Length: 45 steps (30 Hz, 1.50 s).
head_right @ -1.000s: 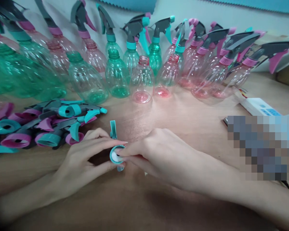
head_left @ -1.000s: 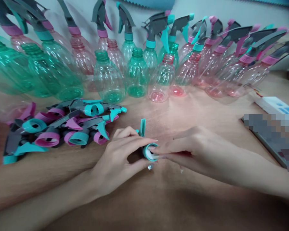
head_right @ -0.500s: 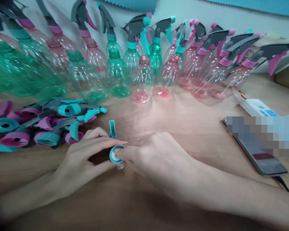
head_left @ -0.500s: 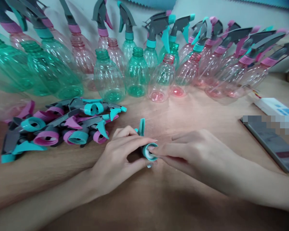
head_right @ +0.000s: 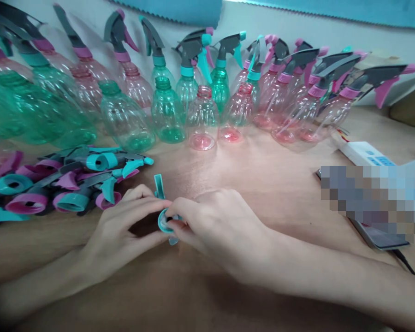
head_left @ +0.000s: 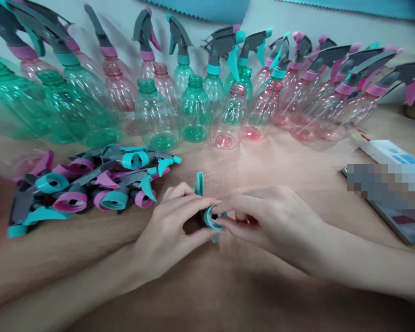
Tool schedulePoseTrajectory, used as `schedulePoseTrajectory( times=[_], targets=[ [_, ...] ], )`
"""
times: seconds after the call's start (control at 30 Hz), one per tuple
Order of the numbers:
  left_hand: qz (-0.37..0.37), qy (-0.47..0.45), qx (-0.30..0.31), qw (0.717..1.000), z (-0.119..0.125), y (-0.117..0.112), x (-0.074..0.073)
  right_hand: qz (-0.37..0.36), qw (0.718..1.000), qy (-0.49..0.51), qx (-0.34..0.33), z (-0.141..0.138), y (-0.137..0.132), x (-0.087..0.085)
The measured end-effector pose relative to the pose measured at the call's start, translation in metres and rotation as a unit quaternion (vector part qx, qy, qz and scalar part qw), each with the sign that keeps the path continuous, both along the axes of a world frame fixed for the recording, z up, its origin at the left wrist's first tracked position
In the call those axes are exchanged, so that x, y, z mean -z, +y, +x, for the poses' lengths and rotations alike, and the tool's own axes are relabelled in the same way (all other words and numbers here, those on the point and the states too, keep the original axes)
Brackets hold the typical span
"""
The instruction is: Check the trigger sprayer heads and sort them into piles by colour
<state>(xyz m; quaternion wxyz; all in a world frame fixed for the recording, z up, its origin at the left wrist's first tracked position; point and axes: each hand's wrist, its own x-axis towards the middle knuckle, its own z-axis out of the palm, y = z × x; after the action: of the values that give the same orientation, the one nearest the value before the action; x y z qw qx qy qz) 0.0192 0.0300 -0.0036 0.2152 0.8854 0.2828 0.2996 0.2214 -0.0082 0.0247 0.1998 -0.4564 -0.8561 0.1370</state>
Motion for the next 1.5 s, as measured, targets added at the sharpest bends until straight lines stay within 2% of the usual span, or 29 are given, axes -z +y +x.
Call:
schedulePoseTrajectory(
  times=[0.1, 0.23, 0.37, 0.53, 0.63, 0.87, 1.07, 1.17, 1.33, 1.4, 1.5],
  targets=[
    [0.013, 0.001, -0.003, 1.0, 0.001, 0.0, 0.0, -0.009, 1.0, 0.02, 0.006, 0.0, 0.002, 0.002],
    [0.029, -0.009, -0.01, 1.0, 0.002, 0.0, -0.002, 0.012, 0.998, 0.051, 0.046, -0.008, 0.001, 0.001],
    [0.038, -0.021, -0.021, 0.999, 0.002, 0.0, -0.001, -0.009, 0.997, 0.052, 0.064, -0.009, 0.001, -0.002],
    [0.028, -0.023, -0.03, 0.999, 0.002, 0.0, 0.0, -0.068, 0.997, 0.014, -0.024, 0.004, 0.005, -0.009],
    [0.033, -0.011, -0.023, 0.999, 0.003, -0.001, -0.001, -0.093, 0.995, 0.008, -0.04, 0.009, 0.007, -0.013],
    [0.03, -0.015, -0.007, 0.999, 0.001, -0.003, -0.003, -0.025, 0.999, -0.005, -0.041, 0.001, 0.0, -0.007],
    [0.067, -0.01, 0.013, 0.998, 0.0, -0.004, -0.002, 0.045, 0.995, 0.011, -0.088, -0.006, -0.008, -0.001],
    [0.051, -0.02, 0.004, 0.998, 0.002, -0.004, -0.003, 0.039, 0.998, 0.008, -0.055, -0.005, -0.004, -0.004],
    [0.048, -0.036, -0.03, 0.998, 0.006, -0.007, -0.001, 0.095, 0.993, -0.057, 0.041, -0.003, -0.005, -0.009],
    [0.051, -0.038, -0.037, 0.997, 0.007, -0.01, 0.001, 0.091, 0.992, -0.075, 0.043, -0.003, -0.01, -0.011],
    [0.051, -0.045, -0.025, 0.997, 0.008, -0.016, 0.001, 0.04, 0.996, -0.084, 0.012, 0.0, -0.016, -0.014]
  ],
)
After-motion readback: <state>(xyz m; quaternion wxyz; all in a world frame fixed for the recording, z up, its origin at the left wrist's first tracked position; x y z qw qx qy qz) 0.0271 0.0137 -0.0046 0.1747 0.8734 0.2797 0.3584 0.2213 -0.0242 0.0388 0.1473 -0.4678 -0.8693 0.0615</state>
